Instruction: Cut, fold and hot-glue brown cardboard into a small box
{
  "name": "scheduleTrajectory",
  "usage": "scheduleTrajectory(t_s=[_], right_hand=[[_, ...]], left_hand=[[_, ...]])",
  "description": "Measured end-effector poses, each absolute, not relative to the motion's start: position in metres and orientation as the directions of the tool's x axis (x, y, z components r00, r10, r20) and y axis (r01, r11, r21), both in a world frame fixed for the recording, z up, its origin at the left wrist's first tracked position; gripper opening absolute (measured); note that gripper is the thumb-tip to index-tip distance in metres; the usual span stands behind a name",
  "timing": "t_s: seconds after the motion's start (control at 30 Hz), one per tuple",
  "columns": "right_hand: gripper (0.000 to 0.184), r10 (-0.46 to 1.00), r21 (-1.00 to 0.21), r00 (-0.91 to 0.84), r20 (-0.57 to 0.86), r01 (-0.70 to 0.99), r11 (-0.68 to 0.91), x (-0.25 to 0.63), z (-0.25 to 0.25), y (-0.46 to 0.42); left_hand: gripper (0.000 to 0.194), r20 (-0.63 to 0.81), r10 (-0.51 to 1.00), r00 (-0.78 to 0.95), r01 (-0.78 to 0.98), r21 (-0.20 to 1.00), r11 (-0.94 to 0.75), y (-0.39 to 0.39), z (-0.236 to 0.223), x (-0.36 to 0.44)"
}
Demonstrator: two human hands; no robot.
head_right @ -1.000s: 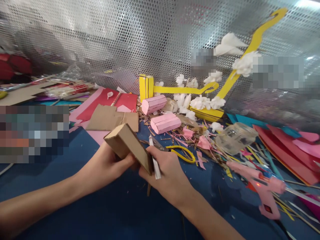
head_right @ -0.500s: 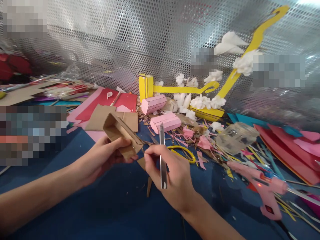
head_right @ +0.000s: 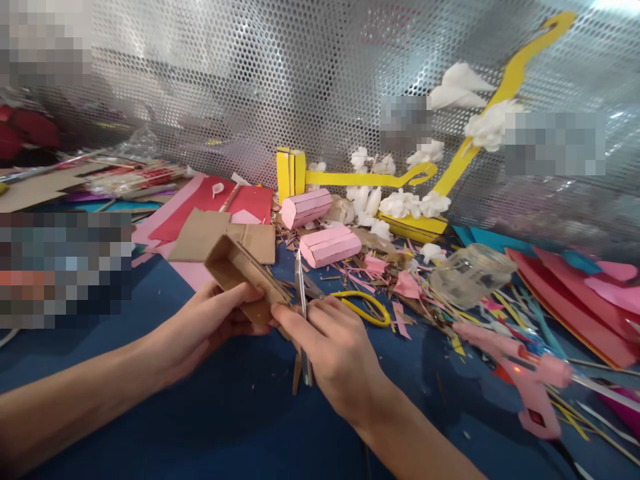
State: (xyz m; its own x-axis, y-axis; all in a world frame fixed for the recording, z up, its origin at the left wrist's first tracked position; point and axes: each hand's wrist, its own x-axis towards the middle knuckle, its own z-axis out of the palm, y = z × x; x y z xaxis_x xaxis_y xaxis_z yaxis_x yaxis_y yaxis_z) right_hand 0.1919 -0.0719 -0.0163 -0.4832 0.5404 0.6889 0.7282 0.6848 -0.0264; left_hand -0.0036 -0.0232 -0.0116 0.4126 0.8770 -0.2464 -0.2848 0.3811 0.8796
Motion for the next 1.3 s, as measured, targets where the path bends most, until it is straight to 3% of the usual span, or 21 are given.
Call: scheduleTrajectory(t_s=[0.27, 0.37, 0.67, 0.87, 1.3], right_hand=[[0.017, 0.457, 0.197, -0.58, 0.674, 0.738, 0.646, 0.1866, -0.0149, -0.0701], [0.017, 0.453, 0.224, -0.594, 0.665, 0.737, 0.638, 0.1862, -0.0167, -0.0674], [0.019, 0.48, 0.21, -0.583, 0.656, 0.751, 0.626, 0.1888, -0.0199, -0.0659], [0.02, 0.507, 0.17, -0.565, 0.651, 0.76, 0.628, 0.1896, -0.0228, -0.064], [0.015, 0.561, 0.038, -0.527, 0.638, 0.749, 0.661, 0.1902, -0.0221, -0.0668]], left_hand=[[0.021, -0.228, 0.919, 0.323, -0.269, 0.908, 0.32, -0.0249, -0.0119, -0.0001], [0.024, -0.214, 0.922, 0.321, -0.268, 0.914, 0.306, -0.0266, -0.0103, -0.0007], [0.013, -0.144, 0.933, 0.329, -0.276, 0.931, 0.241, -0.0278, -0.007, 0.0014], [0.012, -0.083, 0.899, 0.429, -0.318, 0.918, 0.236, -0.0287, -0.0101, 0.0015], [0.012, -0.187, 0.912, 0.365, -0.28, 0.912, 0.299, -0.0269, -0.011, 0.0027]])
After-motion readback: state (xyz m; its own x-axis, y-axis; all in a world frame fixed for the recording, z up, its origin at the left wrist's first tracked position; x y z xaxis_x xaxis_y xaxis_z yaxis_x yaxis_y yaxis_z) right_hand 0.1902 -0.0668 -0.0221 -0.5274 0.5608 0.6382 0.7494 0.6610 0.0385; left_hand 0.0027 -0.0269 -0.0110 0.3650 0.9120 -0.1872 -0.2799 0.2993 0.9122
